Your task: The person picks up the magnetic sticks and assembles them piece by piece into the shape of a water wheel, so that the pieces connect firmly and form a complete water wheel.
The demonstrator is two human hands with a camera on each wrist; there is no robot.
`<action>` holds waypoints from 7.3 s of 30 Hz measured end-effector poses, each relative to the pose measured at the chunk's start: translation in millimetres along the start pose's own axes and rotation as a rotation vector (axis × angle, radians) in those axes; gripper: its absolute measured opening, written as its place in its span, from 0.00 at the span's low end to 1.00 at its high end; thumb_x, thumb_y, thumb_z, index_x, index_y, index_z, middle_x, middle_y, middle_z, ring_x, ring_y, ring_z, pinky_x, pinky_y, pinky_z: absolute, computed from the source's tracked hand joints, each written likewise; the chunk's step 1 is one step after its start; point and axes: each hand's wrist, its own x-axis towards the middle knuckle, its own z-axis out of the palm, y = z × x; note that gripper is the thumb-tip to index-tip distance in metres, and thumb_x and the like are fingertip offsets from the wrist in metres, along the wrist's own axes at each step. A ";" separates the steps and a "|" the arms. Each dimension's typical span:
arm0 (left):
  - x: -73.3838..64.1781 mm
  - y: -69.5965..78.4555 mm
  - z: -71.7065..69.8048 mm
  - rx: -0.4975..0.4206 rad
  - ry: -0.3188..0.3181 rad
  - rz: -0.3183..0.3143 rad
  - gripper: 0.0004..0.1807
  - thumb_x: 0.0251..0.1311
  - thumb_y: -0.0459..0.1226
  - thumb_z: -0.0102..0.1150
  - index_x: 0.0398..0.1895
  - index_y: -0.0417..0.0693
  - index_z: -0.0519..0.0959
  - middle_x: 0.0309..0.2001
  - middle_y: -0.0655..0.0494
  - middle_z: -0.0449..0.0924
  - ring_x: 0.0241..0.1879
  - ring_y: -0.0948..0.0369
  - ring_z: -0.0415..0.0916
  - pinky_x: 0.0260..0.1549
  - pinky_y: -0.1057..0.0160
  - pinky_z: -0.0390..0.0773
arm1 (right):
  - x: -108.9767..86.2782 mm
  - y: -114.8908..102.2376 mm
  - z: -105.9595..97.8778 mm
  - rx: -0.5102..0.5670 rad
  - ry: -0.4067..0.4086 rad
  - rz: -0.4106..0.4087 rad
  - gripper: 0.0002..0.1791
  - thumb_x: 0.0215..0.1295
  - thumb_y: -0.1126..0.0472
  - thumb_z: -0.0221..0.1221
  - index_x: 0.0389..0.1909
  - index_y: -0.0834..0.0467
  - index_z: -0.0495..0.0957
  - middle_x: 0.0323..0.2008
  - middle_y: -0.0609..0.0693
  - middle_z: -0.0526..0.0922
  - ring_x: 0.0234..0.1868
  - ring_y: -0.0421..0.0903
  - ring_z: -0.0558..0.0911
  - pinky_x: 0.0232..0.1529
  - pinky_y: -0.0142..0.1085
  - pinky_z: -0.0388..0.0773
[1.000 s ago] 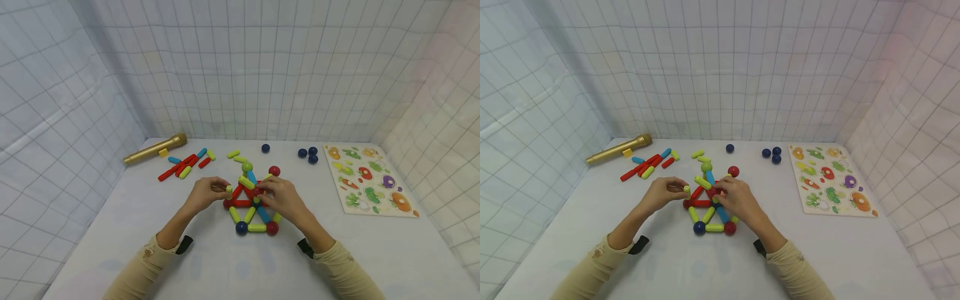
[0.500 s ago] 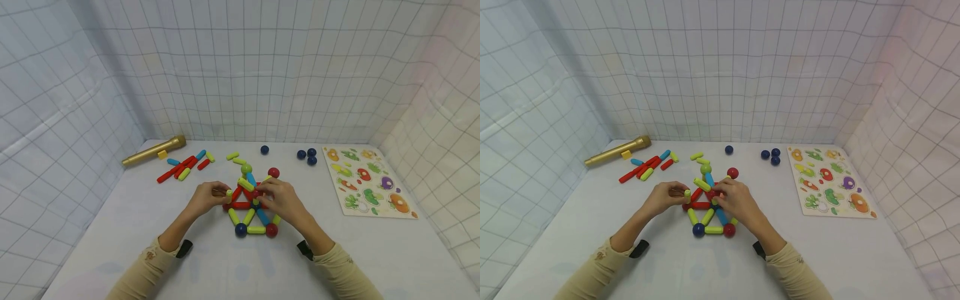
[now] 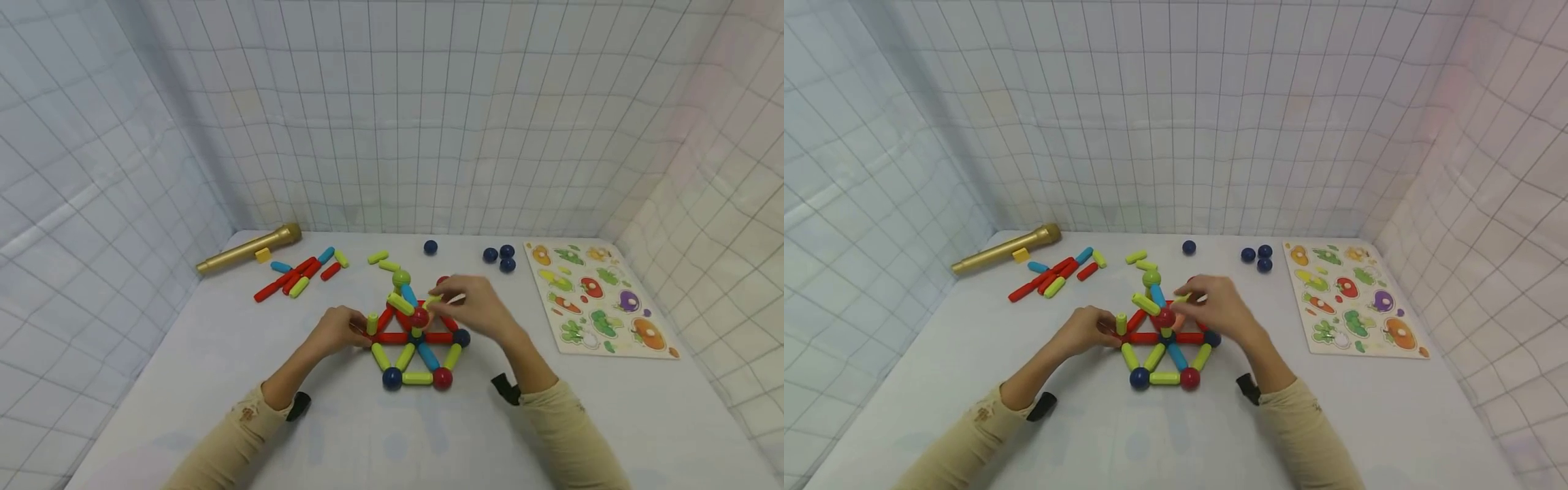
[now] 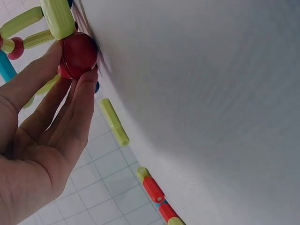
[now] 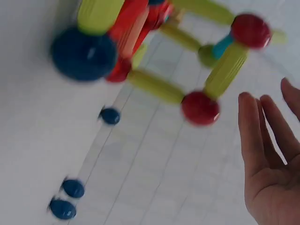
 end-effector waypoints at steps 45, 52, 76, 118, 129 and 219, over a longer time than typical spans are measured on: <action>-1.5 7.7 -1.5 0.008 -0.032 -0.028 0.16 0.50 0.36 0.73 0.44 0.42 0.85 0.39 0.52 0.86 0.35 0.60 0.75 0.34 0.66 0.76 | 24.0 -57.6 -4.2 0.255 0.085 -0.085 0.14 0.59 0.62 0.67 0.47 0.59 0.85 0.43 0.52 0.86 0.44 0.46 0.87 0.42 0.32 0.83; -2.5 9.4 -2.6 0.012 -0.034 -0.036 0.16 0.51 0.37 0.73 0.44 0.43 0.86 0.38 0.54 0.86 0.35 0.59 0.74 0.34 0.65 0.76 | 31.5 -67.3 8.3 0.184 -0.007 -0.139 0.13 0.59 0.64 0.67 0.45 0.59 0.86 0.42 0.52 0.86 0.44 0.45 0.86 0.42 0.31 0.83; -3.0 9.3 -3.7 -0.029 -0.047 0.001 0.12 0.51 0.35 0.72 0.41 0.44 0.86 0.37 0.55 0.86 0.34 0.61 0.75 0.33 0.66 0.76 | 74.7 -99.4 43.9 -0.226 -0.490 0.084 0.10 0.62 0.63 0.64 0.43 0.57 0.87 0.40 0.48 0.88 0.37 0.42 0.81 0.40 0.30 0.82; 64.3 3.0 -35.5 0.043 0.051 0.063 0.16 0.60 0.31 0.62 0.52 0.40 0.82 0.50 0.43 0.83 0.50 0.50 0.79 0.48 0.55 0.81 | -19.1 -22.5 40.1 -0.336 0.184 -0.430 0.19 0.48 0.64 0.74 0.45 0.58 0.86 0.40 0.52 0.83 0.42 0.46 0.83 0.45 0.34 0.83; 112.1 -28.4 -66.8 0.426 0.248 -0.161 0.15 0.61 0.33 0.60 0.48 0.33 0.78 0.46 0.36 0.82 0.45 0.41 0.80 0.45 0.48 0.80 | -18.9 -22.1 42.5 -0.326 0.165 -0.440 0.18 0.50 0.64 0.73 0.45 0.58 0.86 0.40 0.52 0.84 0.43 0.46 0.83 0.45 0.33 0.83; -26.4 5.3 -5.6 -0.185 0.066 0.102 0.15 0.54 0.35 0.70 0.46 0.42 0.81 0.40 0.52 0.85 0.39 0.60 0.84 0.42 0.62 0.84 | -18.9 -20.5 43.5 -0.311 0.185 -0.414 0.18 0.48 0.63 0.74 0.43 0.59 0.87 0.39 0.52 0.86 0.42 0.45 0.85 0.44 0.32 0.83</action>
